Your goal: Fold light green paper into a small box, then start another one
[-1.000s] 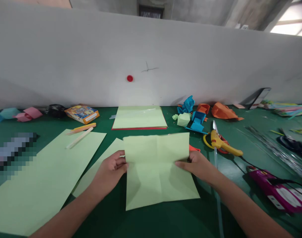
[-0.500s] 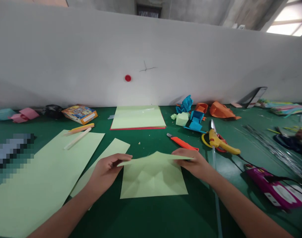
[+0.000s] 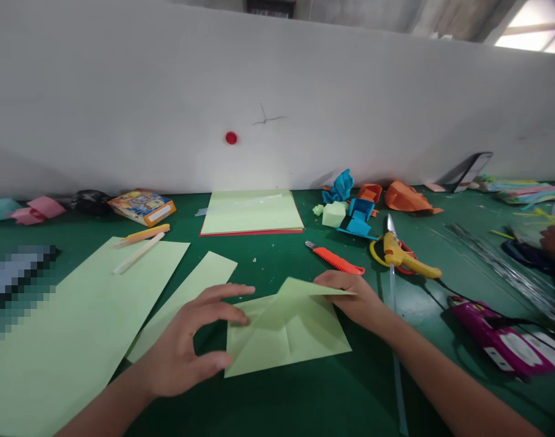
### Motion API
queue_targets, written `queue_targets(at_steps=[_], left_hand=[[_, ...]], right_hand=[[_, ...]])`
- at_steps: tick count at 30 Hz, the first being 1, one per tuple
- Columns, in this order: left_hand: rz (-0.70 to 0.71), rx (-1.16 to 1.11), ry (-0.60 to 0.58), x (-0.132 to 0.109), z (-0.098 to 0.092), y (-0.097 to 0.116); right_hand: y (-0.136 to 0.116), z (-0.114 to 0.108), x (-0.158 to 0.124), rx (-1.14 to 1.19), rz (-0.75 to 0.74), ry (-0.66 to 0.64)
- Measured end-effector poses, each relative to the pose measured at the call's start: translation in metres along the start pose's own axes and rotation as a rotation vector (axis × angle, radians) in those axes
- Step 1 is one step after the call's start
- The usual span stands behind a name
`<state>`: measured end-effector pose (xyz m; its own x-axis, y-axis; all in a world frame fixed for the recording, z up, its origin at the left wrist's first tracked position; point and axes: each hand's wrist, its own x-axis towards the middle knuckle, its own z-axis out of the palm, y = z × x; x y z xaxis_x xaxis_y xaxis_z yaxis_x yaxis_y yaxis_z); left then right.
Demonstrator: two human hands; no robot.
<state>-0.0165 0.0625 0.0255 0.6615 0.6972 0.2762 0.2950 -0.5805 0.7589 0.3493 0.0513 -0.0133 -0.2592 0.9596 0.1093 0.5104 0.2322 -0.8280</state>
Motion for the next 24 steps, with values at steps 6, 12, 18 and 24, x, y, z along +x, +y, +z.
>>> queue_targets(at_steps=[6,12,18,24], left_hand=[[-0.009,0.352,-0.041,-0.003,0.029,0.016],[0.069,0.612,-0.137,-0.006,0.050,0.026],[0.055,0.680,-0.252,-0.005,0.039,0.007],[0.011,0.657,-0.339,0.000,0.033,0.001]], right_hand=[[0.016,0.010,0.001,0.147,-0.075,-0.033],[0.018,0.018,0.004,0.072,-0.040,0.091],[0.016,0.000,0.002,-0.203,-0.236,-0.086],[0.007,-0.009,-0.001,-0.361,-0.240,-0.198]])
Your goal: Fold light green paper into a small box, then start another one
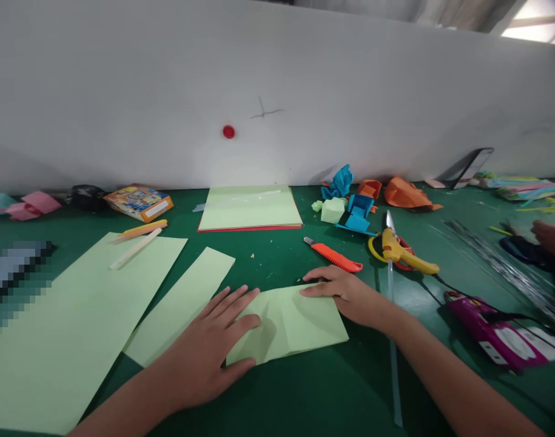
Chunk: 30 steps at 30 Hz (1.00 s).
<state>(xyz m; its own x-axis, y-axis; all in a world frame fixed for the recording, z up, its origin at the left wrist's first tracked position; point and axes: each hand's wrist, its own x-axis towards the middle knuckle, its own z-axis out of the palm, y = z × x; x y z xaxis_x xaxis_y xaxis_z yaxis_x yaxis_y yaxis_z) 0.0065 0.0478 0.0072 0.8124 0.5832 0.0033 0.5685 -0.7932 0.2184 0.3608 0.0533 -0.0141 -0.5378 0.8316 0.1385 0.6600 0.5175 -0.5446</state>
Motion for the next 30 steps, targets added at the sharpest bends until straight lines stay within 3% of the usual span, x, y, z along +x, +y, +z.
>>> queue_targets(at_steps=[11,17,20,24,30], left_hand=[[0.084,0.008,0.001,0.001,0.005,-0.019],[0.124,0.068,0.009,0.001,0.007,-0.018],[0.146,0.073,0.024,0.000,0.008,-0.019],[0.148,0.067,0.019,0.001,0.009,-0.020],[0.137,0.039,-0.036,0.003,0.006,-0.021]], right_hand=[[-0.018,-0.016,-0.003,-0.139,0.042,-0.115],[-0.053,-0.003,-0.005,-0.385,0.103,0.023],[-0.070,0.011,-0.004,-0.463,0.012,0.049],[-0.079,0.022,-0.003,-0.453,-0.147,-0.049],[-0.068,0.018,-0.002,-0.346,-0.202,-0.215]])
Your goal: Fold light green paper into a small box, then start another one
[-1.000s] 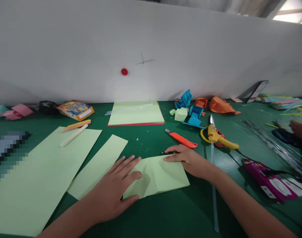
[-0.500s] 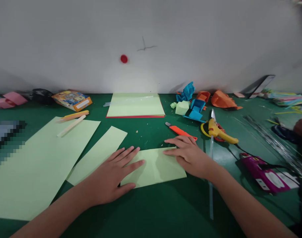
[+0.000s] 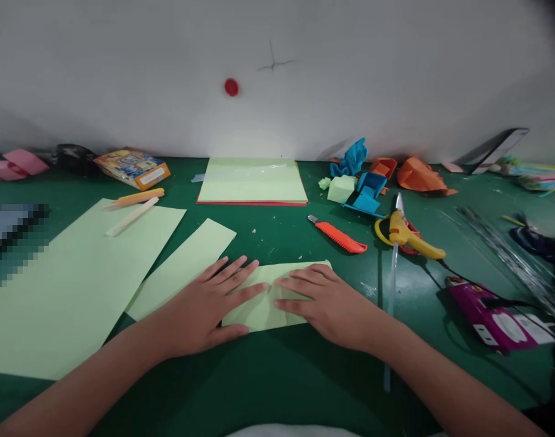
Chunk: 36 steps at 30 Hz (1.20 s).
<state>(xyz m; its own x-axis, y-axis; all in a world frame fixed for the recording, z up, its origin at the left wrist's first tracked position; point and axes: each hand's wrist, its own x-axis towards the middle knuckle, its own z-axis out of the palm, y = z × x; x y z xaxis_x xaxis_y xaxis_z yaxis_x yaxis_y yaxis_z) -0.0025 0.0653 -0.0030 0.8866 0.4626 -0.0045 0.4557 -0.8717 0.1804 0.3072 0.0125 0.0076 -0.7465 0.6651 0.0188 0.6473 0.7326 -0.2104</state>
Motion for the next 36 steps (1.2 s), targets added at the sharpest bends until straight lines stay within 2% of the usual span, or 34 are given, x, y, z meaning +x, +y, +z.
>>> queue_targets(at_steps=[4,21,29,36], left_hand=[[-0.013,-0.013,0.004,0.000,-0.002,-0.002],[-0.008,-0.013,-0.013,0.000,-0.001,0.001],[-0.034,-0.037,0.018,0.001,0.010,-0.008],[-0.039,-0.075,0.004,0.001,0.008,-0.012]], right_hand=[[0.005,0.000,-0.001,0.050,-0.010,-0.032],[0.019,0.000,-0.004,0.189,-0.027,-0.026],[0.022,0.000,-0.006,0.209,-0.032,-0.016],[0.024,-0.001,-0.007,0.214,-0.038,-0.044]])
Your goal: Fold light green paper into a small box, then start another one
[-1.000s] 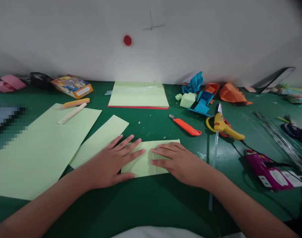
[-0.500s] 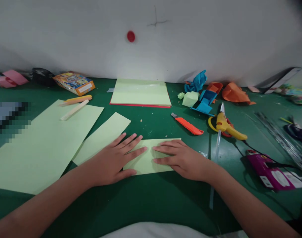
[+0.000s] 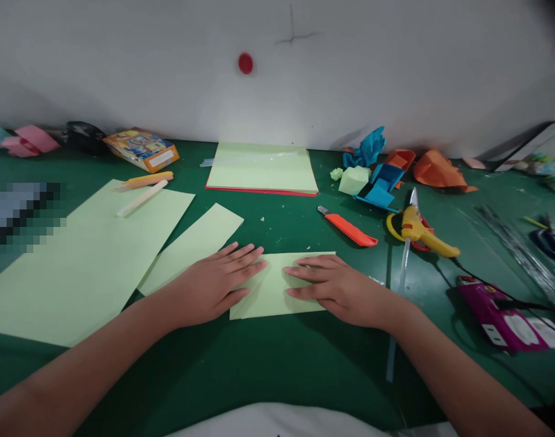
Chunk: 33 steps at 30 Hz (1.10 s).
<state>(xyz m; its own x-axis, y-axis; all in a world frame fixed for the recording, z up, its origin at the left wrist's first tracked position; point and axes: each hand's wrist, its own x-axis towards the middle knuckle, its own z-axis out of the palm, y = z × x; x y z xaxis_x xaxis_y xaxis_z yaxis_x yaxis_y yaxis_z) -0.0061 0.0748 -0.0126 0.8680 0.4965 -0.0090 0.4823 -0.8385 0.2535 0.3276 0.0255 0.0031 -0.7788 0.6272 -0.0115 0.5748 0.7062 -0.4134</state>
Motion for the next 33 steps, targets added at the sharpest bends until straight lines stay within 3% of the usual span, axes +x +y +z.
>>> queue_targets(at_steps=[13,22,28,33], left_hand=[[-0.023,0.008,0.009,0.000,0.003,0.004],[-0.272,0.202,0.087,-0.004,0.010,0.029],[-0.326,0.327,0.157,-0.004,0.005,0.044],[-0.460,0.405,0.166,-0.002,0.007,0.059]], right_hand=[[0.000,-0.002,0.000,0.014,0.002,0.005],[-0.008,-0.001,0.009,0.048,0.122,0.066],[-0.034,-0.001,0.031,-0.109,0.230,0.037],[-0.061,0.006,0.063,-0.328,0.291,0.029]])
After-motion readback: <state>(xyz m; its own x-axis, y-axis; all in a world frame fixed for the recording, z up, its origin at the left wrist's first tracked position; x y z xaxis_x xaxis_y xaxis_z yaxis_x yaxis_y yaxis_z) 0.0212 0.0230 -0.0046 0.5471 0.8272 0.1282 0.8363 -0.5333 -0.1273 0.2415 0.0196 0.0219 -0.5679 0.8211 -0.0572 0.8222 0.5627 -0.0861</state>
